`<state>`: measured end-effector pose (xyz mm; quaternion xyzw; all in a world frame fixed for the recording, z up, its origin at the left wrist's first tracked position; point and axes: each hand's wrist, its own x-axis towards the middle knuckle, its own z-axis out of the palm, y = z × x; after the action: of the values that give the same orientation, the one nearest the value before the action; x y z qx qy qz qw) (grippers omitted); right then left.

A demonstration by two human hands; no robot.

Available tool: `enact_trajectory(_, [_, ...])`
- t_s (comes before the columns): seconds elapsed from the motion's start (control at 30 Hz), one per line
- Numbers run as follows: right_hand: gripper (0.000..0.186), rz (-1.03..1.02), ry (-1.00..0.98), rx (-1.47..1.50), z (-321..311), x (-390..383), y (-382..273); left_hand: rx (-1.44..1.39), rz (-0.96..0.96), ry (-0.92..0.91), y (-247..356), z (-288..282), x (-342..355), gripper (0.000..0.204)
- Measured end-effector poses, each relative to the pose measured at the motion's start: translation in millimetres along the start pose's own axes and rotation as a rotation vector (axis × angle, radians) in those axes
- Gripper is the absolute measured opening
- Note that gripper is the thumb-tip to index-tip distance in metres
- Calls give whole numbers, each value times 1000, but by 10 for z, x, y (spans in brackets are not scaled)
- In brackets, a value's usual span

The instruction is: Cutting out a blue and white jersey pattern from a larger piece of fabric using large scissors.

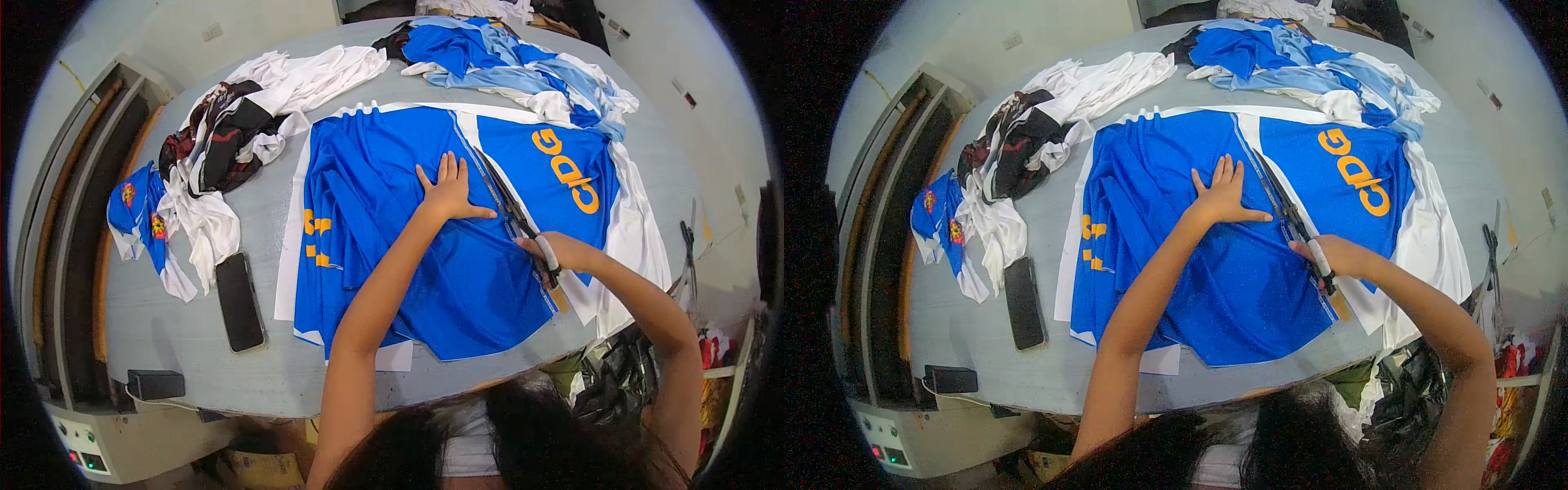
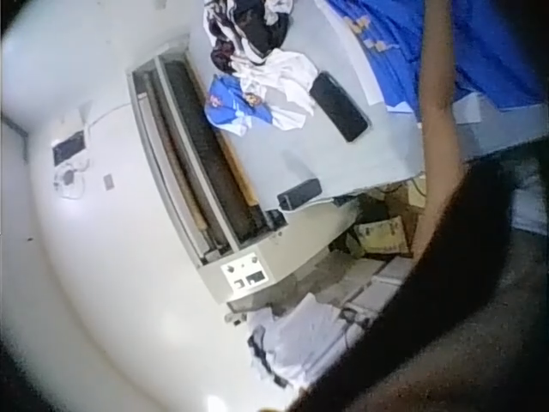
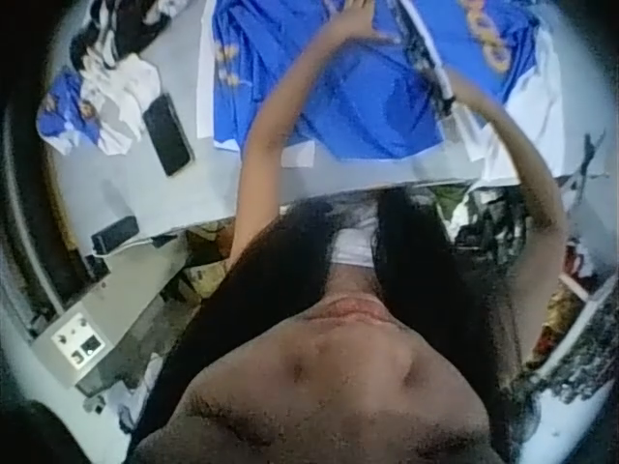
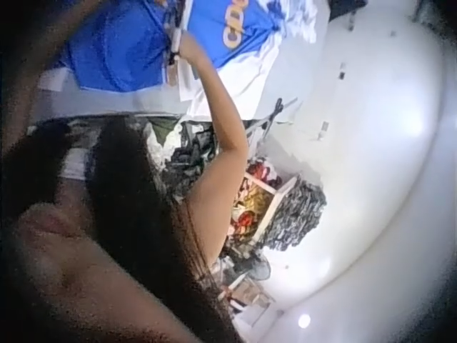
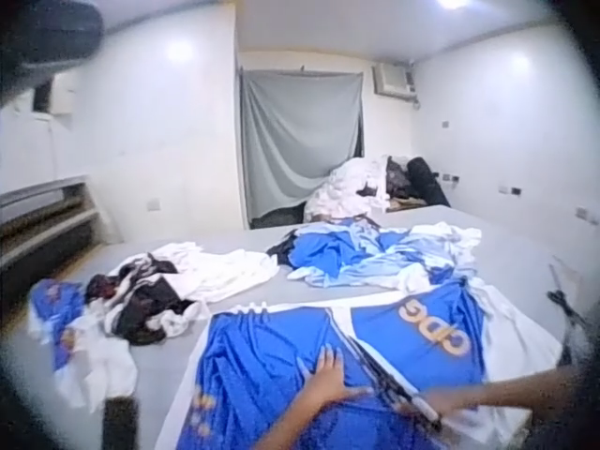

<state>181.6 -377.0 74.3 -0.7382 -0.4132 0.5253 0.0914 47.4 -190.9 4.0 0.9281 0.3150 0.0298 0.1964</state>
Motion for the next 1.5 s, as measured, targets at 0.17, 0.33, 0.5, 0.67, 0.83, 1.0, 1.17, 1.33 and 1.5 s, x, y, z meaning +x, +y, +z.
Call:
enact_trajectory(0.17, [62,6,-75,57,-48,17,-164,14,-15,-5,-11,-10,10,132])
enact_trajectory(0.33, [68,24,-93,1,-87,139,-227,0,-24,-14,-17,-5,5,134])
enact_trajectory(0.5, [69,20,-145,87,-109,-112,-35,-10,-9,-11,7,-2,-8,134])
enact_trajectory(0.67, [72,67,-28,-179,96,-294,-67,10,-17,-32,-23,-20,-10,134])
enact_trajectory(0.83, [71,51,-90,-8,86,-223,-48,14,-4,-52,-14,-65,-17,133])
enact_trajectory(1.0, [72,50,-139,-45,73,-305,-11,2,-19,-60,-54,-32,-31,132])
enact_trajectory(1.17, [64,31,-174,-78,38,-532,137,-49,0,-63,-42,-58,-41,132])
enact_trajectory(1.33, [56,39,-230,180,53,-583,516,-42,11,-69,-14,-56,-13,131])
enact_trajectory(1.5, [61,9,-182,-27,36,-531,355,-39,11,-78,-19,-55,-7,132])
